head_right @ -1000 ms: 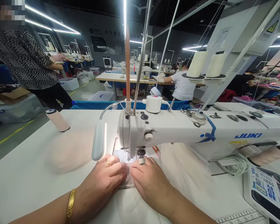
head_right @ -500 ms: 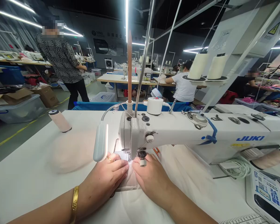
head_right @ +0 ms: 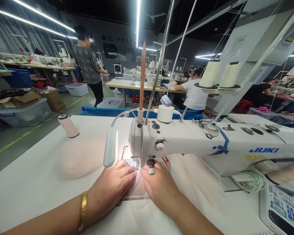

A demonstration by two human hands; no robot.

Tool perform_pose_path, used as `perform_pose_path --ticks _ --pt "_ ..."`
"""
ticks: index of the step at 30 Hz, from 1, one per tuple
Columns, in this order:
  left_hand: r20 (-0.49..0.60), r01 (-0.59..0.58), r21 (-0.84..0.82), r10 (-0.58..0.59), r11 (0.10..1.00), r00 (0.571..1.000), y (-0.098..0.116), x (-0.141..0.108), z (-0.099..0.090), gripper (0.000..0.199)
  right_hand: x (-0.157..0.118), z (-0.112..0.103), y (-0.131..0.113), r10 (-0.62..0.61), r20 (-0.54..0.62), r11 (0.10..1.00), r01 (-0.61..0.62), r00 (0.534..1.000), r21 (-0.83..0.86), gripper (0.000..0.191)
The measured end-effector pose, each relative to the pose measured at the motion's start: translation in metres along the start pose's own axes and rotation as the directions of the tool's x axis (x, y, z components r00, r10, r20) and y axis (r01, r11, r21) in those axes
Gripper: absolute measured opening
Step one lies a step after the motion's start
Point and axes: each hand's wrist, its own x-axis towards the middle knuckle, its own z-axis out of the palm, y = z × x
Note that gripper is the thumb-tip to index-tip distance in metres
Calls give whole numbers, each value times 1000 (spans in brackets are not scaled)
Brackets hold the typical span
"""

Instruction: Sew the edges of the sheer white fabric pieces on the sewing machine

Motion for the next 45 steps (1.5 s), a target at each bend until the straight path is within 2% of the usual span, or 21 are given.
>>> perform_pose_path --ticks 4,7,9,11,12,13,15,18,20,23,25,27,30,33,37,45 --pt "1 19 -43 -19 999 1000 0 0 -1 21 -4 -11 -6 -59 17 996 58 998 72 32" --pt "34 39 -98 -36 994 999 0 0 -3 24 -9 -23 -14 -110 143 978 81 984 190 19" --pt "58 60 -142 -52 988 997 -1 1 -5 26 -11 -27 -17 -112 217 972 62 970 226 31" --pt "61 74 -187 -64 979 996 -2 2 -5 26 -12 -26 -16 -112 215 972 62 970 225 11" --pt "60 79 -211 -68 974 996 -3 2 -5 28 -12 -23 -14 -109 194 971 63 975 232 8" --pt "63 88 -234 -75 968 995 -4 3 -5 32 -12 -21 -12 -97 166 967 54 981 248 19" --pt "82 126 -268 -108 955 991 -5 5 -5 33 -10 -16 -9 -33 90 952 4 995 305 27" --pt "126 202 -307 -171 930 977 -6 9 -4 16 -7 -13 -7 138 15 917 -133 990 377 28" --pt "132 239 -322 -207 916 969 -7 11 -2 9 -5 -12 -8 210 -4 891 -189 978 412 32" --pt "106 264 -336 -242 904 964 -8 14 3 13 -4 -8 -7 251 6 865 -227 968 447 37" --pt "74 239 -348 -227 906 971 -10 14 7 17 -4 -5 -5 265 6 869 -241 964 432 38" --pt "35 180 -342 -179 922 983 -11 13 9 22 -5 -4 -3 223 1 899 -207 975 386 35" --pt "-20 64 -283 -73 957 997 -11 9 8 26 -7 -8 -3 17 39 954 -28 999 298 34" --pt "-17 -31 -255 28 966 999 -6 1 2 26 -12 -16 -6 -138 145 967 101 980 235 34" --pt "22 -51 -227 57 973 998 3 -7 -9 23 -17 -24 -13 -132 230 971 79 964 226 35" --pt "26 -45 -206 52 978 998 0 -4 -10 19 -18 -23 -10 -118 234 980 75 965 182 28"
